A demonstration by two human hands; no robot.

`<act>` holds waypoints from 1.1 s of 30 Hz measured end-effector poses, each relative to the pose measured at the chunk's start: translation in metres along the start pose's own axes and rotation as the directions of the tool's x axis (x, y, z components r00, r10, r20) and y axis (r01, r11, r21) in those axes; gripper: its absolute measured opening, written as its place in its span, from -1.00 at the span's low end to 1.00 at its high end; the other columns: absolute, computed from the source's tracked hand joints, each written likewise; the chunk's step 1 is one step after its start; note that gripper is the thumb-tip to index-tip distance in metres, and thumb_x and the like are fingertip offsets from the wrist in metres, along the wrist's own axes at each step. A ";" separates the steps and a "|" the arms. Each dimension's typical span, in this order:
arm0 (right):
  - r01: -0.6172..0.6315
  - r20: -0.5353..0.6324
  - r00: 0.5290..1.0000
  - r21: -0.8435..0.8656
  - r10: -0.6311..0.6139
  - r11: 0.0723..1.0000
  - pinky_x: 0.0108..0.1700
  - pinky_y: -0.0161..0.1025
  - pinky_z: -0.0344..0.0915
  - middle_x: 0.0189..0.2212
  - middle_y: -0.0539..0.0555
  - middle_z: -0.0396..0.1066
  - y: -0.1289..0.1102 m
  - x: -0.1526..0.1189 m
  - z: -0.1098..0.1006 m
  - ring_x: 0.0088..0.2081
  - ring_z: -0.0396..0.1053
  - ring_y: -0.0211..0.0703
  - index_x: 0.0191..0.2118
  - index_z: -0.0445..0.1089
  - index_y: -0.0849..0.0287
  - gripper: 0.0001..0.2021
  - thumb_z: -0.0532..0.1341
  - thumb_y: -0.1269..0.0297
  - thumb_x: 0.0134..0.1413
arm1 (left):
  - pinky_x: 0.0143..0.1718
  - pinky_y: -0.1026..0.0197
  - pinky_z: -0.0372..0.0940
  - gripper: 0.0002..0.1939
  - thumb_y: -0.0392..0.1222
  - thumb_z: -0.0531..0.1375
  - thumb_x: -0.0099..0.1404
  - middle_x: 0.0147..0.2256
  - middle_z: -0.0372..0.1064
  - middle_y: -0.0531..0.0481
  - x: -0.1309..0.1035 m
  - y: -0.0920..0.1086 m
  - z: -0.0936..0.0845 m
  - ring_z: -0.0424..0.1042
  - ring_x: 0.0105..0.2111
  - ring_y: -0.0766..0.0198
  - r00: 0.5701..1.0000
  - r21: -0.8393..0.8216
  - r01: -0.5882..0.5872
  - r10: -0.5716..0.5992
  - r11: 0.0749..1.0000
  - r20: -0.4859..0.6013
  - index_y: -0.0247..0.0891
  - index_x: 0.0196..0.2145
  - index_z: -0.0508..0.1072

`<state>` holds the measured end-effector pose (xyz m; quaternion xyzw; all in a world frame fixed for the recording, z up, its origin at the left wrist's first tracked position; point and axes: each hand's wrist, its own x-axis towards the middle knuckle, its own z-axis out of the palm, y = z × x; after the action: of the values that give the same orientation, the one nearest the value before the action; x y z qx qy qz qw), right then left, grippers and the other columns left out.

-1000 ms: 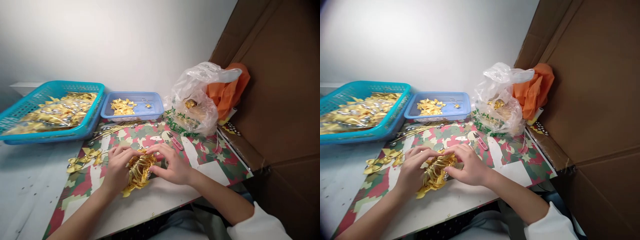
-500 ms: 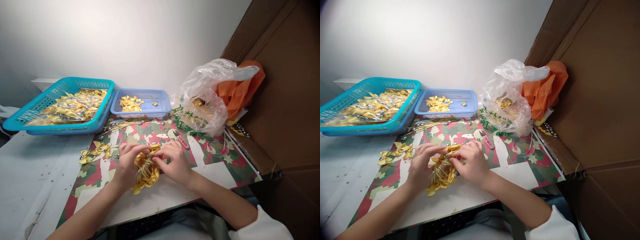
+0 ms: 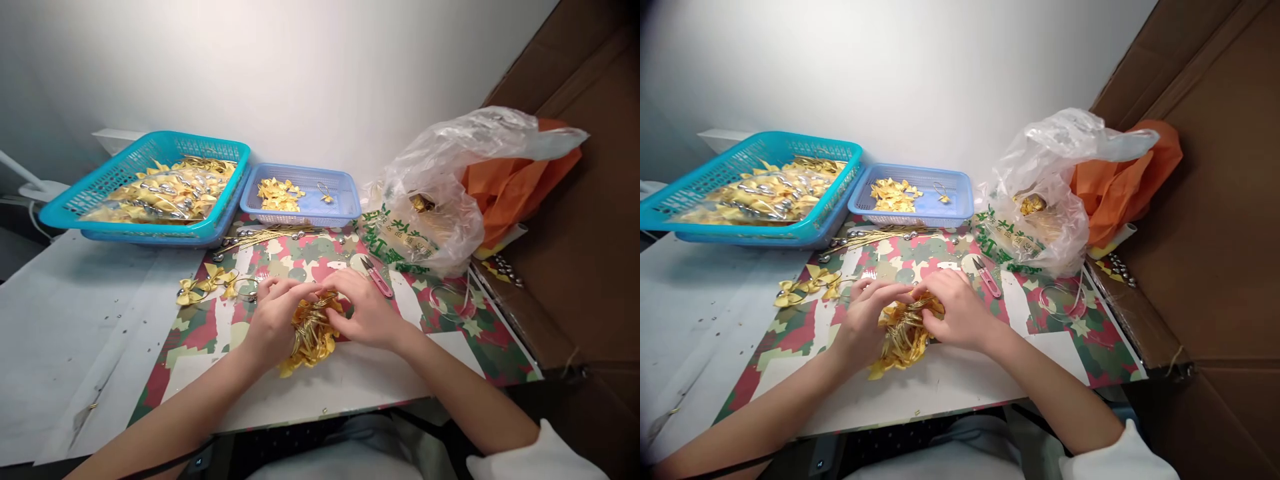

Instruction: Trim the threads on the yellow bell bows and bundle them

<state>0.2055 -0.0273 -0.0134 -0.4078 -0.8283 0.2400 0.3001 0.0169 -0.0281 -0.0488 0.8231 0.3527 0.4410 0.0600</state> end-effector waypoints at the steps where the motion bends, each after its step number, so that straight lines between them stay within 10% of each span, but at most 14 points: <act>1: 0.000 0.023 1.000 -0.006 0.000 1.000 -0.02 -0.08 0.18 -0.30 0.02 0.45 0.002 0.000 0.000 -0.17 0.34 -0.09 -0.26 0.36 0.11 -0.80 0.16 0.53 -0.01 | -0.15 0.12 0.09 -0.56 -0.58 -0.05 0.20 -0.37 0.53 0.07 0.000 0.000 0.000 0.44 -0.33 0.26 1.000 -0.003 0.004 -0.004 1.000 0.001 -0.19 -0.08 0.32; 8: -0.023 -0.059 0.998 0.109 0.030 0.994 -0.09 -0.10 0.26 -0.38 -0.02 0.47 0.008 -0.002 0.006 -0.27 0.35 -0.16 -0.28 0.39 0.10 -0.80 0.18 0.55 -0.01 | -0.19 0.15 0.21 -0.55 -0.58 -0.03 0.21 -0.32 0.51 0.04 -0.004 0.000 0.002 0.45 -0.33 0.27 0.999 -0.037 0.034 -0.035 0.999 -0.021 -0.19 -0.04 0.30; 16: -0.318 0.061 0.942 0.484 0.331 0.815 -0.57 -0.40 0.21 -0.36 -0.01 0.39 0.014 -0.006 0.014 -0.47 0.31 -0.34 -0.31 0.39 0.14 -0.92 0.22 0.43 0.03 | -0.22 0.19 0.36 -0.68 -0.38 0.18 0.27 -0.21 0.46 -0.06 -0.005 0.002 0.003 0.47 -0.23 0.21 0.997 -0.129 0.078 -0.078 0.989 0.001 -0.22 -0.03 0.30; 33: -0.373 0.114 0.924 0.489 0.366 0.789 -0.52 -0.39 0.26 -0.44 -0.03 0.32 0.016 -0.008 0.014 -0.39 0.35 -0.27 -0.27 0.38 0.12 -0.89 0.22 0.41 0.04 | -0.28 0.23 0.32 -0.78 -0.36 0.21 0.26 -0.25 0.41 -0.06 -0.005 0.000 0.000 0.40 -0.25 0.22 0.984 -0.186 0.154 -0.133 0.970 0.120 -0.22 -0.13 0.37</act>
<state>0.2085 -0.0271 -0.0358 -0.4677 -0.6433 0.5037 0.3372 0.0154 -0.0310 -0.0525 0.8080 0.3629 0.4234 0.1905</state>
